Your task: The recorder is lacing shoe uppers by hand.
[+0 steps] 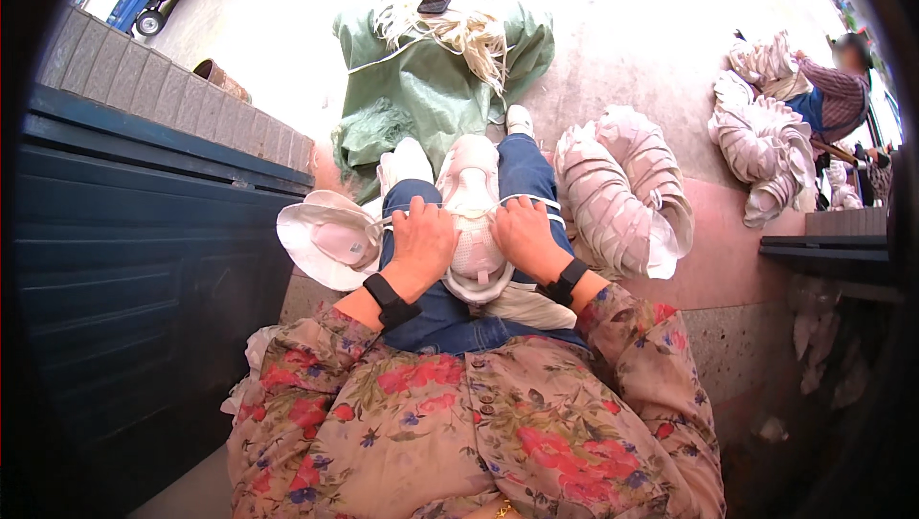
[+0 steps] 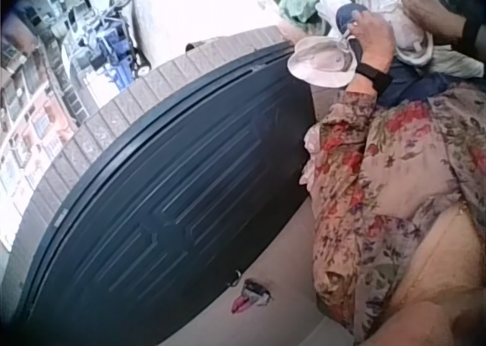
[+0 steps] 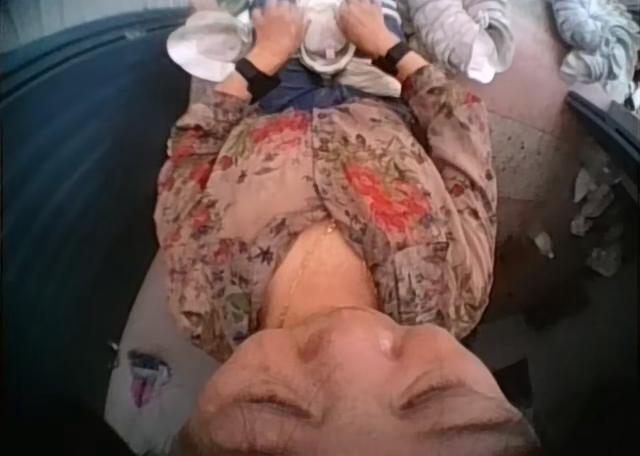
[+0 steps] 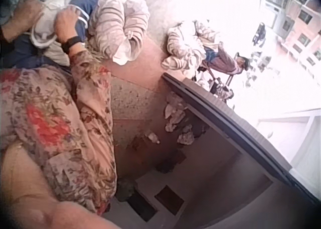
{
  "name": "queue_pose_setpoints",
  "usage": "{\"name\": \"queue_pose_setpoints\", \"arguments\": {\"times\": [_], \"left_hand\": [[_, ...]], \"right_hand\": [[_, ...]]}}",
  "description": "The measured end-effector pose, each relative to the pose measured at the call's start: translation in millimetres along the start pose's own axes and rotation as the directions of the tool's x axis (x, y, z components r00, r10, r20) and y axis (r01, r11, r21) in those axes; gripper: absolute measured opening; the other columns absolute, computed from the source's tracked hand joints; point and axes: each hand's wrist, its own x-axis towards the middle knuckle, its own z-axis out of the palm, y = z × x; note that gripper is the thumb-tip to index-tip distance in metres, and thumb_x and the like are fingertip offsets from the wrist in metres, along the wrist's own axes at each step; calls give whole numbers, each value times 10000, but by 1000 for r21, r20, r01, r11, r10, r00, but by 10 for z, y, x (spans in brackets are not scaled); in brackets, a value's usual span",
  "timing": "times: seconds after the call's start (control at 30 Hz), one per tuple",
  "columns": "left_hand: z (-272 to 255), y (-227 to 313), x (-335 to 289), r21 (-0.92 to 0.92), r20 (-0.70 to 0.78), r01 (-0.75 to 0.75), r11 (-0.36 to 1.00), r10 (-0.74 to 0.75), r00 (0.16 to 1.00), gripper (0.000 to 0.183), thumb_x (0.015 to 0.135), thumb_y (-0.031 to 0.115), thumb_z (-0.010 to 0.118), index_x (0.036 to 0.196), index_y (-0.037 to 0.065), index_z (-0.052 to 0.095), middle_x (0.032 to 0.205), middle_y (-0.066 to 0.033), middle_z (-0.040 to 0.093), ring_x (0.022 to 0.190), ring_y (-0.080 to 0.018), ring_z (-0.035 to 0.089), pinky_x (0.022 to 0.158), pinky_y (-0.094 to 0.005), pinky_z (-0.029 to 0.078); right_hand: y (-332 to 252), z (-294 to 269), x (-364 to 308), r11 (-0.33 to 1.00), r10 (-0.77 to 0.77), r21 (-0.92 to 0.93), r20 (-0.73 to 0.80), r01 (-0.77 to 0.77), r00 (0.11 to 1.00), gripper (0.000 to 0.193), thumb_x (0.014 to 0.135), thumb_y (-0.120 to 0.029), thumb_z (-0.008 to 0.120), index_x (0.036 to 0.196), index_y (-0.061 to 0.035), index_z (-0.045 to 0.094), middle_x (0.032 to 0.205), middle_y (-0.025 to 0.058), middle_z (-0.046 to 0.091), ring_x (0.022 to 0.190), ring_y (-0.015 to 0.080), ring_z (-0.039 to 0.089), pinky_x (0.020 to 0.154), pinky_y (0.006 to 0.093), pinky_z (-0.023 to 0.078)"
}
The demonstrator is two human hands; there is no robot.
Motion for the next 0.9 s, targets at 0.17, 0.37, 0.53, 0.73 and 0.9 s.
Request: {"name": "queue_pose_setpoints", "arguments": {"times": [0.17, 0.37, 0.53, 0.73, 0.9], "left_hand": [[171, -104, 9, -120, 291, 81, 989, -43, 956, 145, 743, 178, 537, 761, 39, 574, 802, -112, 562, 854, -289, 481, 678, -452, 380], [307, -312, 51, -443, 302, 129, 887, 13, 953, 177, 743, 114, 454, 740, 10, 597, 768, -172, 591, 763, -347, 500, 705, -426, 397], [242, -304, 45, -560, 266, 166, 812, -15, 964, 162, 734, 111, 478, 734, 13, 607, 746, -158, 598, 762, -332, 507, 700, -410, 406], [146, -185, 40, -497, 49, 64, 865, -46, 998, 101, 720, 123, 561, 728, 40, 617, 721, -102, 592, 780, -290, 516, 673, -377, 424], [82, 40, 292, -312, -134, -174, 934, 138, 981, 79, 688, 151, 607, 713, 77, 596, 708, -81, 556, 801, -260, 519, 621, -362, 427]], "right_hand": [[94, 29, 28, 989, 1, 150, 92, -15, 996, 152, 753, -120, 486, 821, -29, 588, 863, 151, 553, 900, 297, 505, 736, 428, 394], [150, 157, -37, 940, 0, 341, -1, 1, 1000, 139, 777, -97, 463, 828, -18, 565, 842, 167, 536, 862, 328, 496, 722, 434, 391], [164, 202, -61, 902, 17, 430, -76, 17, 997, 132, 789, -97, 481, 835, -10, 569, 809, 157, 525, 831, 325, 487, 698, 427, 385], [147, 130, -69, 834, 69, 551, -111, 3, 991, 148, 777, -118, 537, 879, -26, 590, 812, 151, 555, 845, 319, 509, 746, 400, 404], [61, 100, -75, 761, 182, 643, -82, -88, 980, 138, 768, -97, 557, 887, -30, 576, 810, 133, 576, 852, 308, 533, 732, 377, 432]]}}
